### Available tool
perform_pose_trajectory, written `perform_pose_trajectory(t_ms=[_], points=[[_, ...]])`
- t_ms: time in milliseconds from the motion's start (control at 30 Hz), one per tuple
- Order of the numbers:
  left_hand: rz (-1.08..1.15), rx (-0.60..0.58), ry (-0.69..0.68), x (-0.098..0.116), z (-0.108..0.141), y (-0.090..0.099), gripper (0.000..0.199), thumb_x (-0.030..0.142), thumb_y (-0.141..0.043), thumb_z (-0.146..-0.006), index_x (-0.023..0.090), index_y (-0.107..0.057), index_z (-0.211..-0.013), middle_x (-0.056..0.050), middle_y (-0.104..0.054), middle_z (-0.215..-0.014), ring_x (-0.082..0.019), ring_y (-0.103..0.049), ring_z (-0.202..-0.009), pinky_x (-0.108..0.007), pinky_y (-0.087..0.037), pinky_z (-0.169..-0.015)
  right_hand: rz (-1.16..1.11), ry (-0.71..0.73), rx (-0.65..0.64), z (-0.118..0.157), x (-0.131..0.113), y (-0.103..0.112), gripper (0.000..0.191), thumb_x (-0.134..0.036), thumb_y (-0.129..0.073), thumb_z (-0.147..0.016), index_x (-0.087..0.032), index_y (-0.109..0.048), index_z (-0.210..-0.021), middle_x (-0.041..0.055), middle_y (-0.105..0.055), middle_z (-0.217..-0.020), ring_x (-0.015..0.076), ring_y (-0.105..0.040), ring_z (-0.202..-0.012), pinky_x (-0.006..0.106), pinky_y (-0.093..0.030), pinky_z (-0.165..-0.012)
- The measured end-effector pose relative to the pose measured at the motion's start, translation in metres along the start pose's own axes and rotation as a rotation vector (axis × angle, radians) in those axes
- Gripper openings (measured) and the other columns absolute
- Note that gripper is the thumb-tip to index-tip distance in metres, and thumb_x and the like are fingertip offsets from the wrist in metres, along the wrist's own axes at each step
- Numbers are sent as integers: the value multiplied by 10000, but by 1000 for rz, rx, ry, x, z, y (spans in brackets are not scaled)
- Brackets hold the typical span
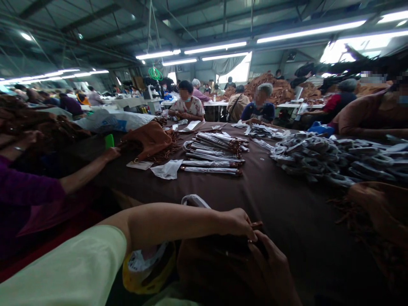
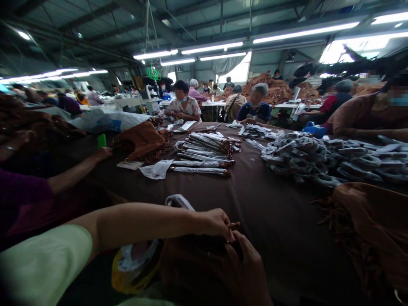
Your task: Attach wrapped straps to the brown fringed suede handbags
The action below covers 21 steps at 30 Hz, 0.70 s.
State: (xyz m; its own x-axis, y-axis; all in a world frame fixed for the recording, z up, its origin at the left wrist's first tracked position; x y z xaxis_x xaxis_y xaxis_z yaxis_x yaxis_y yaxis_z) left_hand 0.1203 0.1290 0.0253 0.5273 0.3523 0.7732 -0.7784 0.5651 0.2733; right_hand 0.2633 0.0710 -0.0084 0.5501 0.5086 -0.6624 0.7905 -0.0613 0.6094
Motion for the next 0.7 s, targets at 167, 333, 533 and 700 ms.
perform_pose_trajectory(t_ms=[167,333,533,700], points=[[11,19,-13,0,7,2,172,251,-783,-547,157,-670,-638,53,-531,-551,-83,-443,-507,-225,-318,-491,-7,-84,-125,0,6,2,320,-383,-548,-882,-238,-551,-1167,66,-695,-1093,212,-679,-966,297,-574,-805],[32,-67,-18,-2,4,4,259,311,-818,-500,154,-627,-578,63,-468,-493,-71,-383,-472,-234,-268,-466,-3,-7,-71,0,11,0,292,-358,-562,-876,-233,-577,-1139,62,-694,-1082,211,-681,-954,304,-573,-819],[17,-196,10,0,3,8,478,476,-882,-326,163,-613,-568,61,-460,-500,-78,-387,-486,-242,-273,-470,56,110,11,3,9,-2,265,-320,-552,-885,-228,-570,-1133,76,-696,-1035,219,-690,-907,324,-580,-783],[87,-239,-50,11,5,16,590,685,-780,-398,156,-639,-616,57,-447,-516,-61,-355,-484,-231,-244,-467,68,114,45,3,11,-2,246,-340,-538,-898,-224,-589,-1109,78,-699,-1023,211,-692,-902,308,-587,-764]])
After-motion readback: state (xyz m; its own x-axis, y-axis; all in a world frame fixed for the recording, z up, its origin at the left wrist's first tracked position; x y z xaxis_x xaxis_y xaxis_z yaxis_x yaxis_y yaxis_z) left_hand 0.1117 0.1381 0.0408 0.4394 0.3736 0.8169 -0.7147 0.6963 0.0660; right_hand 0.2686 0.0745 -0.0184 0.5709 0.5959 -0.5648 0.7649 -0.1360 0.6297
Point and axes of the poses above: each hand's wrist, its own z-axis away from the middle knuckle, its own y-axis out of the back of the hand, x = y × z, the point moved 4 cm from there along -z, towards the middle knuckle
